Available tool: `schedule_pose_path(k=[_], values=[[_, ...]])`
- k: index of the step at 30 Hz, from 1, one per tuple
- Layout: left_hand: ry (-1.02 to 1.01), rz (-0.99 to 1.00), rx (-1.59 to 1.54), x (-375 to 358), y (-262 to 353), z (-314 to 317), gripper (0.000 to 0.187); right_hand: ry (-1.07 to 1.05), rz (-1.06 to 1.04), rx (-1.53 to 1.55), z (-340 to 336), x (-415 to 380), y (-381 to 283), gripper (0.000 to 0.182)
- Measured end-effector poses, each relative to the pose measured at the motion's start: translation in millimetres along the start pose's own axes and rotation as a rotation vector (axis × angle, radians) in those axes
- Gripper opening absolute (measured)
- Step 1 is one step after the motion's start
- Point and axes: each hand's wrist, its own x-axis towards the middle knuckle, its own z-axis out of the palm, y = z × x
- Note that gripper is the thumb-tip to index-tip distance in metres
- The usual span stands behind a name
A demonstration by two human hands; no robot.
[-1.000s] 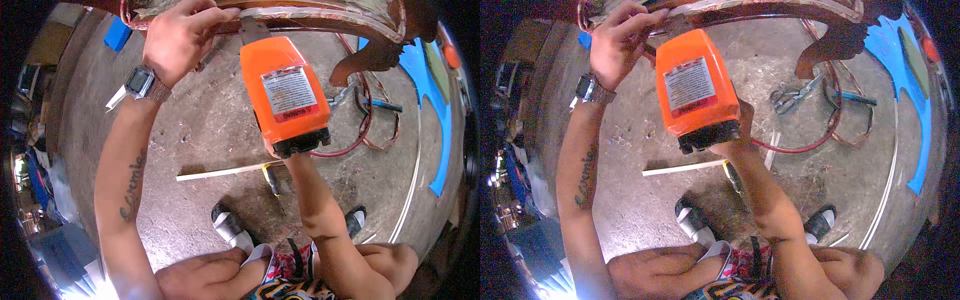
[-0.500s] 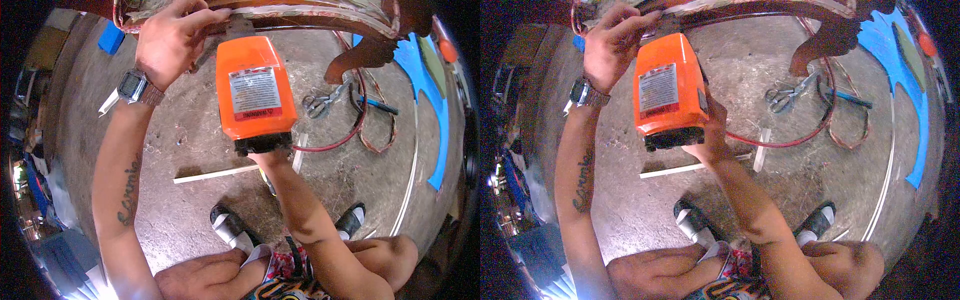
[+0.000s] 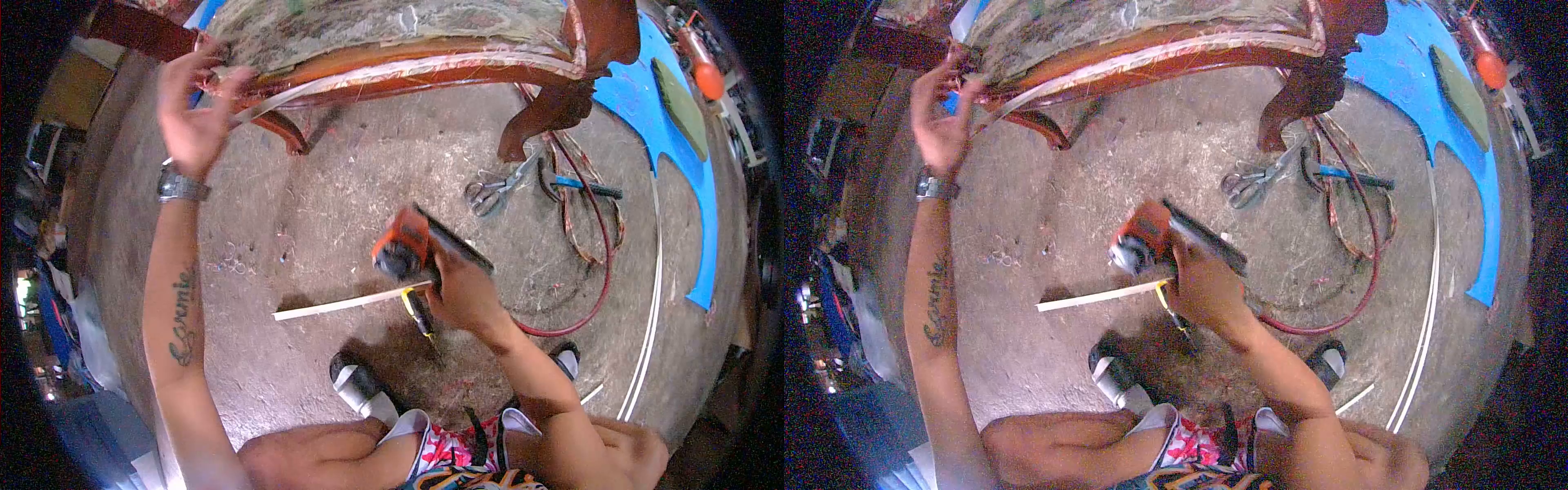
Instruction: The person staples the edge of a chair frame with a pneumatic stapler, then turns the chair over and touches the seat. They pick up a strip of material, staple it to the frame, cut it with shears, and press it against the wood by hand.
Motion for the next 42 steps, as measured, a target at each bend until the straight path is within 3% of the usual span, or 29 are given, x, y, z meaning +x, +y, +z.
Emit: schedule_pose_path(k=[1,2,3,5,7,8,9,11,16,19,20,22,23,24,25,27,29,31,34,35,37,38,40,42], values=[[0.125,-0.238,0.01,3.9,-15.4,-6.7,0.037,-0.079,0.025,-0.058,7.4,-6.1,3.7,0.068],[0.266,-0.353,-0.084,8.8,-58.7,-10.9,0.046,-0.158,0.051,-0.12,13.4,-12.3,6.7,0.07],[0.316,-0.626,-0.411,13.3,-95.8,-16.3,0.064,-0.245,0.079,-0.185,22.3,-21.9,10.2,0.071],[0.454,-0.884,-0.718,42.2,-66.1,-18.3,0.079,-0.111,-0.038,-0.217,57.7,-44.1,27.5,0.075],[0.565,-0.895,-0.764,59.8,-59.5,-7.6,0.088,-0.17,-0.033,-0.341,81.4,-57.5,34.2,0.073],[0.594,-0.795,-0.647,63.6,-59.7,-0.1,0.092,-0.184,-0.052,-0.352,86.1,-62.0,35.3,0.071],[0.559,-0.891,-0.707,66.0,-57.3,-0.3,0.095,-0.194,-0.066,-0.361,88.4,-63.6,35.6,0.07],[0.46,-0.733,-0.64,56.2,-80.0,11.5,0.097,-0.201,-0.058,-0.308,91.1,-63.4,39.1,0.073],[0.497,-0.81,-0.82,39.2,-98.0,34.9,0.098,-0.256,-0.094,-0.253,75.4,-51.6,37.4,0.073],[0.44,-0.845,-0.742,38.1,-90.9,25.3,0.096,-0.289,-0.292,-0.03,40.8,-16.3,45.5,0.07],[0.406,-0.855,-0.713,39.2,-86.1,22.1,0.096,-0.162,0.034,0.451,17.8,-2.4,32.3,0.068],[0.358,-0.835,-0.733,32.1,-102.8,18.2,0.094,0.274,0.247,0.685,-34.7,24.7,11.7,0.062],[0.33,-0.819,-0.743,29.2,-114.4,18.1,0.094,0.563,0.127,0.437,-59.9,37.9,12.1,0.059],[0.346,-0.745,-0.764,23.7,-121.7,20.8,0.091,0.716,0.058,0.469,-85.1,55.2,10.3,0.06],[0.265,-0.806,-0.849,24.5,-116.3,18.9,0.091,0.865,-0.01,0.5,-107.7,73.6,7.6,0.061],[0.369,-0.867,-0.694,17.5,-107.7,20.8,0.085,0.941,-0.003,0.681,-138.7,113.6,0.2,0.072],[0.317,-0.897,-0.766,-9.4,-132.6,15.1,0.084,1.033,0.164,0.615,-150.6,149.8,-10.2,0.081],[0.083,-0.977,-1.071,-30.3,-126.6,-14.0,0.084,1.121,0.242,0.539,-142.0,165.8,-15.2,0.086],[0.451,-1.06,-0.618,-44.5,-66.5,-35.3,0.088,1.236,0.173,0.478,-133.3,183.4,-13.3,0.083],[0.519,-1.058,-0.461,-50.8,-50.0,-42.2,0.089,1.231,0.113,0.569,-135.1,188.4,-5.9,0.082],[0.536,-1.099,-0.583,-55.4,-13.2,-58.3,0.087,1.217,-0.003,0.748,-136.4,196.3,9.9,0.081],[0.494,-1.12,-0.627,-50.0,4.6,-63.2,0.086,1.164,0.093,0.631,-146.8,200.0,13.5,0.08],[0.405,-1.173,-0.715,-42.3,33.6,-68.8,0.083,1.059,0.061,0.548,-161.7,228.4,39.4,0.081],[0.366,-1.134,-0.507,-46.1,30.9,-64.6,0.08,1.003,-0.016,0.447,-176.6,260.0,56.7,0.083]])
